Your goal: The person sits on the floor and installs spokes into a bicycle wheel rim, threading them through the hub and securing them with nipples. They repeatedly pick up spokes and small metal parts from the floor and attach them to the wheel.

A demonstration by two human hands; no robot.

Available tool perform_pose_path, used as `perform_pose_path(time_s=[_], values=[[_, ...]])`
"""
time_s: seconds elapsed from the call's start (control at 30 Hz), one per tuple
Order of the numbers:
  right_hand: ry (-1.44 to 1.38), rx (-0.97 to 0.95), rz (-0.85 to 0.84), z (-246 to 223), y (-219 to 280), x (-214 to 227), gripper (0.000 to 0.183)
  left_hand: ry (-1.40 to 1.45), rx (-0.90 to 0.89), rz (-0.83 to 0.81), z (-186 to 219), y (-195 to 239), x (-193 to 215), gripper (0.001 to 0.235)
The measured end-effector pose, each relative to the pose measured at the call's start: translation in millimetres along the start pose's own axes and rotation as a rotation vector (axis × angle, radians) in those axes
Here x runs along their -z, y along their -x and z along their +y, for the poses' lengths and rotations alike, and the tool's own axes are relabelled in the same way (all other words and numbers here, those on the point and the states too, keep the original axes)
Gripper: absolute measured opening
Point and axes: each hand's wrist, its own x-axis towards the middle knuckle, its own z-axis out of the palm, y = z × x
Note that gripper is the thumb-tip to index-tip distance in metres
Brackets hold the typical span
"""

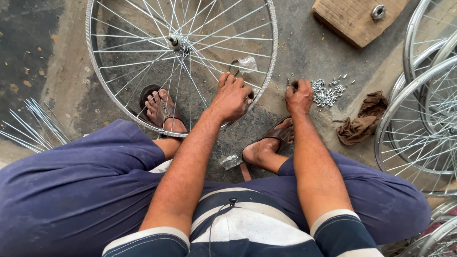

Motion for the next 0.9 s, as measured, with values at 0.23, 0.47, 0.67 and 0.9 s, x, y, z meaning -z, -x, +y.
perform_pose_path(time_s=[0.23, 0.47, 0.67, 0.9], values=[[0.062, -0.017, -0.097, -14, -6, 7, 0.01, 0.007, 0.025, -0.028, 0, 1, 3, 0.025], [-0.024, -0.028, -0.007, -24, 1, 16, 0.01, -0.02, 0.02, -0.039, 0, 1, 2, 0.023], [0.049, -0.115, -0.068, -38, -8, 17, 0.014, -0.044, 0.014, -0.026, 1, 0, 2, 0.024], [-0.277, -0.177, -0.083, -30, -13, 14, 0.01, 0.01, 0.004, 0.02, -1, -1, 1, 0.026]])
